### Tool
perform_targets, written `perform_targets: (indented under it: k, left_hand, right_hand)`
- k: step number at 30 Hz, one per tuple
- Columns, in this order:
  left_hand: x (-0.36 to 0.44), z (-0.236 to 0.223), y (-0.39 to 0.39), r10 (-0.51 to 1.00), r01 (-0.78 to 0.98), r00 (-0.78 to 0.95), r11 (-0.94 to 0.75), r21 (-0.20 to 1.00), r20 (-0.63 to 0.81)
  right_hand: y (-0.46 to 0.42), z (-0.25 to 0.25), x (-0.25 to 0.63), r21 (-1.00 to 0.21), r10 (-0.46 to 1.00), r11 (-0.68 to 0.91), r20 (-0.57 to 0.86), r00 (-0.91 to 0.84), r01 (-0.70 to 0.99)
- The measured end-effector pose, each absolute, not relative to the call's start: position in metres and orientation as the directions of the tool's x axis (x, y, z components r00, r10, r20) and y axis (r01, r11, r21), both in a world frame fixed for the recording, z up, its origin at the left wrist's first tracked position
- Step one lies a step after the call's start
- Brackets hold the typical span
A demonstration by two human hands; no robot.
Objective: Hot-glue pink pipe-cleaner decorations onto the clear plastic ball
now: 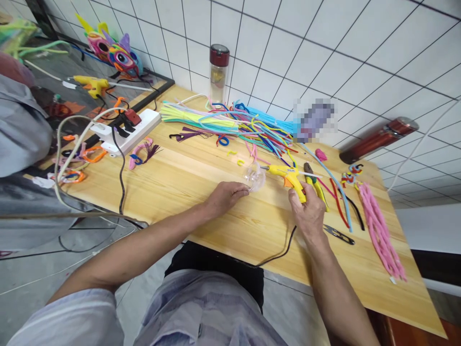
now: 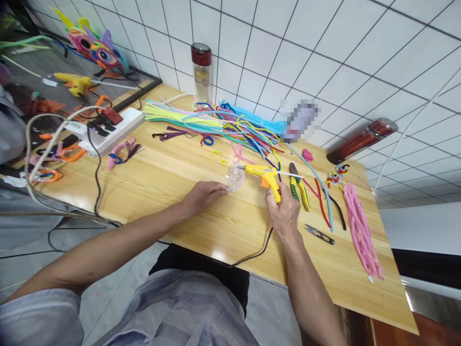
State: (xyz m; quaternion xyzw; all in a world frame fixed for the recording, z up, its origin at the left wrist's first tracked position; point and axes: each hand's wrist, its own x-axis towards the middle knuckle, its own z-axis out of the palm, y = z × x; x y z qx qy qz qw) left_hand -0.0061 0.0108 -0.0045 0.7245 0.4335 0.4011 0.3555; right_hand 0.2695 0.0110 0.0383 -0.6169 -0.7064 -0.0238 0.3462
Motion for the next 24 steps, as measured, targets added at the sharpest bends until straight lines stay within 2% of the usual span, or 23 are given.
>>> perform_targets:
  k: [13, 21, 24]
  left_hand:
    - [-0.0059, -0.0051, 0.0107, 0.906, 0.374, 0.317, -0.391, 0.841, 0.28]
    - [-0.0058, -0.0042, 0.0094, 0.912, 0.318, 0.294, -0.376, 0.87, 0.286]
    - [-0.0053, -0.0038, 0.0083, 0.907, 0.295, 0.303, -0.382, 0.876, 0.293]
  right_hand:
    - [0.0079, 0.0395, 0.2722, -0.263, 0.822, 0.283, 0.562, -0.093, 0.922]
    - [0.0107, 0.0445, 0.2742, -0.434, 0.882, 0.21, 0.47, 0.022, 0.876]
    - [0.0137, 0.0432, 0.274, -0.461, 0.885, 0.177, 0.462, 0.064, 0.87]
